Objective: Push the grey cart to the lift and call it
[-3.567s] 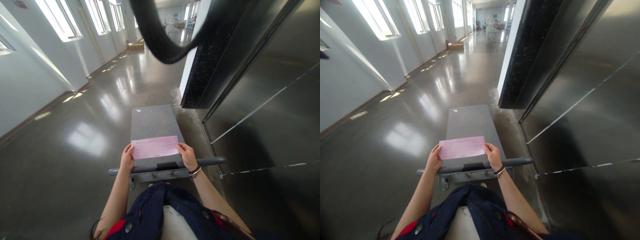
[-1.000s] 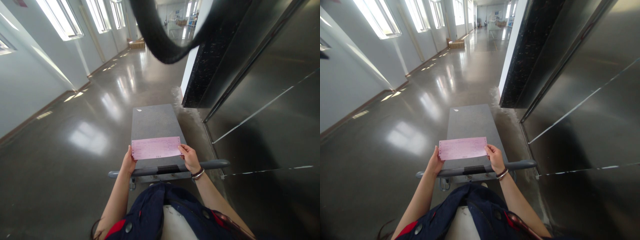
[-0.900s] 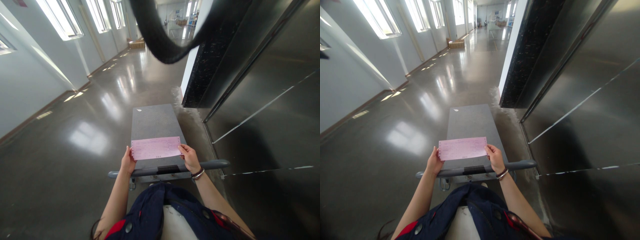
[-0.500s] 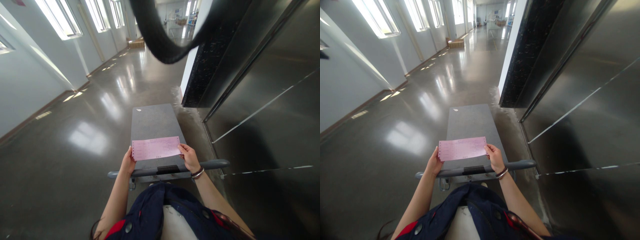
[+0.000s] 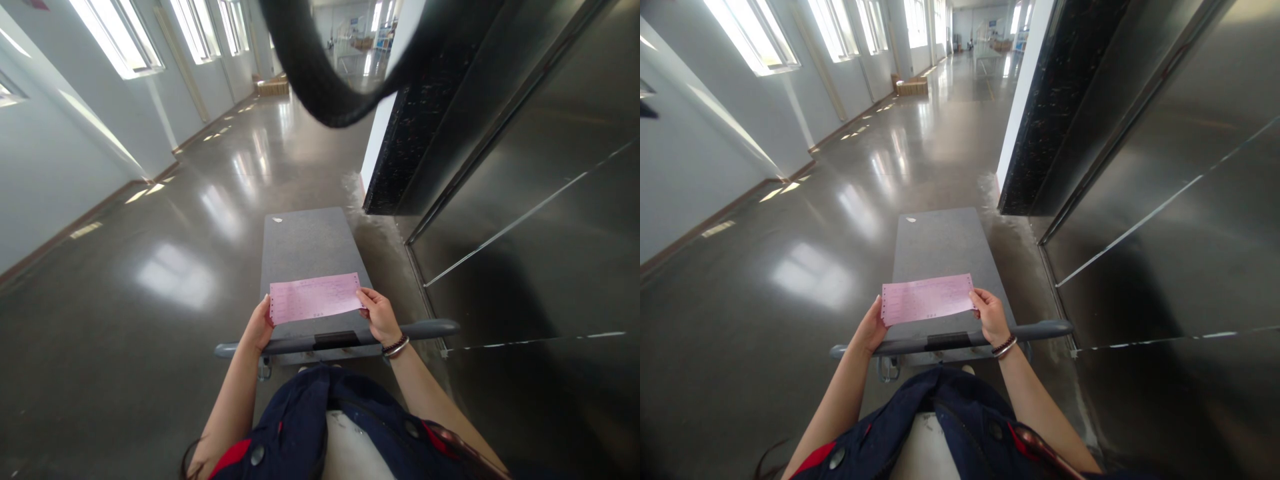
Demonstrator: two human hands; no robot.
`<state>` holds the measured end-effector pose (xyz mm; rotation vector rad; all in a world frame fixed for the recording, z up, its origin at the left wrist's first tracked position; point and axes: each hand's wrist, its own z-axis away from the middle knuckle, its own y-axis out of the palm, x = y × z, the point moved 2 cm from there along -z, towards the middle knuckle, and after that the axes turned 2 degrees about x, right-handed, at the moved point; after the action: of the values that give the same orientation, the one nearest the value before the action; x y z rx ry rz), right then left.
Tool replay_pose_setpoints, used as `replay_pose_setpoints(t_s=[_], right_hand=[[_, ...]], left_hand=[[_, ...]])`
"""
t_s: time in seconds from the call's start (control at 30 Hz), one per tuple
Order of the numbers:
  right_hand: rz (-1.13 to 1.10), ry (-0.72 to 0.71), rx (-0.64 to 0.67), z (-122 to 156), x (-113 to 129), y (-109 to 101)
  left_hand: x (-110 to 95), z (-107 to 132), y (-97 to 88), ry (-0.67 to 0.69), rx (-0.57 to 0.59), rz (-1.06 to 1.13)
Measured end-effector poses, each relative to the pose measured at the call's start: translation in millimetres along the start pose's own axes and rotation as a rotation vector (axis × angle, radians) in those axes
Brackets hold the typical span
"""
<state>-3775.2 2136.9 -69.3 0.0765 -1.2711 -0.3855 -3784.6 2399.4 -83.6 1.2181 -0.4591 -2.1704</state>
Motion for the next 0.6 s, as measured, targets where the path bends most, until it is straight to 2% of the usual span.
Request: replay_pose_setpoints(t_s=[0.13, 0.4, 0.6], right_hand=[[-0.005, 0.009, 0.004, -0.2, 1.5, 1.1], [-0.014, 0.020, 0.013, -1.2, 0.6, 0.6], [-0.023, 0.022, 0.023, -2.8, 0.8, 0.4]], left_hand=[[0.7, -0.2, 2.2, -0.003, 0.070, -0.008], [-1.6, 1.5, 7.8, 0.015, 0.009, 0.001], [-0.9, -3.9, 4.2, 0.061, 0.045, -0.027]])
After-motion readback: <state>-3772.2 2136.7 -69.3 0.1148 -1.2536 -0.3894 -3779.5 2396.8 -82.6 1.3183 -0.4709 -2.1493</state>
